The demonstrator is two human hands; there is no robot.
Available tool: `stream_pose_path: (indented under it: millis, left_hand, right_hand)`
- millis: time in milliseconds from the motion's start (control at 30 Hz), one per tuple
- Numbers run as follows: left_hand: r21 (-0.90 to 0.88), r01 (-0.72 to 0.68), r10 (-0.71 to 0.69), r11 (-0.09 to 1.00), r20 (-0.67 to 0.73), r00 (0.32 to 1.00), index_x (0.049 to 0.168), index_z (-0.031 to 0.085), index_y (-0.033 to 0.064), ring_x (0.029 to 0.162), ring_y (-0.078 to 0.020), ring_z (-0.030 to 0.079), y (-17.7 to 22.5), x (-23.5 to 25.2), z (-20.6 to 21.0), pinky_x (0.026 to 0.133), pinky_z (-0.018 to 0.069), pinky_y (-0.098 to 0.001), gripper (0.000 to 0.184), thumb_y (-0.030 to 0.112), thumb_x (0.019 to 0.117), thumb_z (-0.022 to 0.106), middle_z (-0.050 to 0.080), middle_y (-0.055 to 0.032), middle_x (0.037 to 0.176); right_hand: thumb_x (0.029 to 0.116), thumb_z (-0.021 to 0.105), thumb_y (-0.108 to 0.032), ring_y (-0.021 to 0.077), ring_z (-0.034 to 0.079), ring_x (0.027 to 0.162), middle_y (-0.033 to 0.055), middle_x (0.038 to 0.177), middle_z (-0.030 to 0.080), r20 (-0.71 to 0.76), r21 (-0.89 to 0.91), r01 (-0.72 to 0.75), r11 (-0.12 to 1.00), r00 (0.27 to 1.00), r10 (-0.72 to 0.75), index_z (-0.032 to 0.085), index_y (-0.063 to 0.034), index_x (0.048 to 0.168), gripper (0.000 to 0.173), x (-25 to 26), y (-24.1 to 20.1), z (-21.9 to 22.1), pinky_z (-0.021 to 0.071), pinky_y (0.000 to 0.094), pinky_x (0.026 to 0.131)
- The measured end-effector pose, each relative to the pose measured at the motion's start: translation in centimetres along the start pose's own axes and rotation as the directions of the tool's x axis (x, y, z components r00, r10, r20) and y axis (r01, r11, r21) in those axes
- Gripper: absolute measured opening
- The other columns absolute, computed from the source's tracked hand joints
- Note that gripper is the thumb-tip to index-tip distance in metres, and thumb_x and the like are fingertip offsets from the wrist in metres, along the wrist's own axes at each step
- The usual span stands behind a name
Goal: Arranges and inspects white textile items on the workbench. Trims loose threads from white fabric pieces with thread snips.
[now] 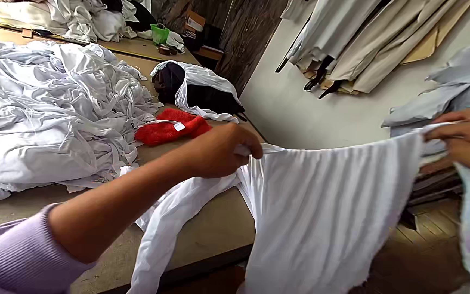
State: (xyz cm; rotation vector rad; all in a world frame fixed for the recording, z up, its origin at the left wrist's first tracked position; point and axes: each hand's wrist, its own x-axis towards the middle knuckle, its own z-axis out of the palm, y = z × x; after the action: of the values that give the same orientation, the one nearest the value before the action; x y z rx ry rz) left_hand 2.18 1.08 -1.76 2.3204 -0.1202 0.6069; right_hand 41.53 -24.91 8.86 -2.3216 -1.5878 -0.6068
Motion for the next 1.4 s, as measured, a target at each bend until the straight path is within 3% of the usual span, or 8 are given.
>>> stream_pose_path:
  millis: [133,367,633,733,933,1033,1200,1400]
  left_hand:
    - [0.092,0.352,-0.348,0.932,-0.048,0.936,0.125,0.07,0.0,0.119,-0.0384,0.063,-11.1,0.6,7.5,0.101,0.05,-0.0575,0.031,-0.002,0.0955,0.06,0.065,-0.0238,0.126]
    - [-0.027,0.396,-0.391,0.918,-0.233,0.89,0.125,0.07,0.0039,0.11,-0.0333,0.067,-13.7,-1.5,10.5,0.092,0.0543,-0.0538,0.031,0.004,0.096,0.061,0.067,-0.0183,0.123]
    - [-0.034,0.47,-0.466,0.882,-0.208,0.86,0.132,0.065,0.005,0.108,-0.035,0.067,-13.2,-1.1,10.2,0.088,0.0558,-0.0547,0.037,0.007,0.0951,0.064,0.064,-0.0193,0.127]
    - [-0.016,0.427,-0.422,0.904,-0.193,0.886,0.13,0.065,0.0025,0.107,-0.0357,0.067,-13.6,-0.9,10.6,0.087,0.0564,-0.0548,0.035,0.007,0.0944,0.065,0.064,-0.0205,0.125]
    - [0.12,0.389,-0.368,0.913,-0.166,0.915,0.136,0.062,0.0027,0.127,-0.0399,0.057,-9.9,-0.7,5.5,0.099,0.0509,-0.0563,0.044,0.018,0.0962,0.071,0.06,-0.0228,0.134]
    - [0.246,0.276,-0.256,0.929,-0.11,0.96,0.114,0.069,0.002,0.106,-0.0341,0.067,-5.0,-3.0,2.5,0.088,0.0541,-0.0534,0.02,0.011,0.0987,0.061,0.071,-0.0165,0.106]
    - [0.284,0.231,-0.329,0.931,0.374,0.867,0.102,0.07,-0.0015,0.09,-0.0354,0.068,0.9,-14.2,4.3,0.075,0.0531,-0.0569,0.034,0.032,0.0952,0.073,0.068,-0.0171,0.091]
    - [0.119,0.205,-0.223,0.972,0.172,0.96,0.095,0.071,0.0007,0.076,-0.0278,0.068,-0.9,-20.3,6.7,0.067,0.0545,-0.0498,0.013,0.011,0.0976,0.063,0.068,-0.012,0.079]
  right_hand:
    - [0.0969,0.05,0.016,0.0588,0.051,0.124,0.0413,0.128,0.057,0.258,-0.207,-0.238,0.949,0.922,0.288,0.066,0.0138,0.119,0.027,3.2,-6.1,9.9,0.0364,0.0697,0.104]
    - [0.1075,0.048,-0.016,0.0576,0.051,0.124,0.0445,0.127,0.055,0.313,0.021,-0.605,0.796,0.76,0.57,0.059,0.0162,0.123,0.037,7.4,-9.6,15.4,0.0331,0.0729,0.101]
    - [0.1079,0.046,-0.016,0.0482,0.045,0.138,0.0353,0.139,0.054,0.598,-0.564,-0.213,0.798,0.561,0.573,0.062,0.012,0.121,0.035,8.7,-12.6,19.5,0.0326,0.0649,0.111]
    - [0.1077,0.051,-0.023,0.0603,0.058,0.11,0.0405,0.109,0.063,0.445,-0.244,-0.135,0.96,0.864,0.235,0.067,0.0115,0.098,0.039,6.4,-9.4,21.2,0.0401,0.0782,0.087]
    - [0.1061,0.055,-0.032,0.0526,0.042,0.14,0.0346,0.149,0.045,0.559,0.177,-0.138,0.975,0.829,0.016,0.045,0.0016,0.151,0.057,-2.8,-17.3,21.6,0.0298,0.0737,0.111]
    - [0.1042,0.056,-0.032,0.0531,0.042,0.14,0.0333,0.148,0.047,0.335,0.236,-0.052,0.97,0.942,-0.031,0.055,0.0048,0.142,0.052,-7.3,-20.8,20.7,0.0323,0.0721,0.111]
    - [0.1006,0.053,-0.043,0.0136,0.068,0.081,0.0047,0.096,0.071,0.196,0.52,0.061,0.852,0.962,-0.188,0.073,-0.007,0.099,0.042,-16.5,-31.8,16.1,0.0585,0.0357,0.07]
    - [0.0851,0.071,-0.047,0.0196,0.068,0.072,0.0082,0.087,0.071,0.239,0.512,0.0,0.859,0.961,-0.142,0.065,-0.001,0.125,0.061,-21.6,-39.6,17.7,0.0582,0.0416,0.064]
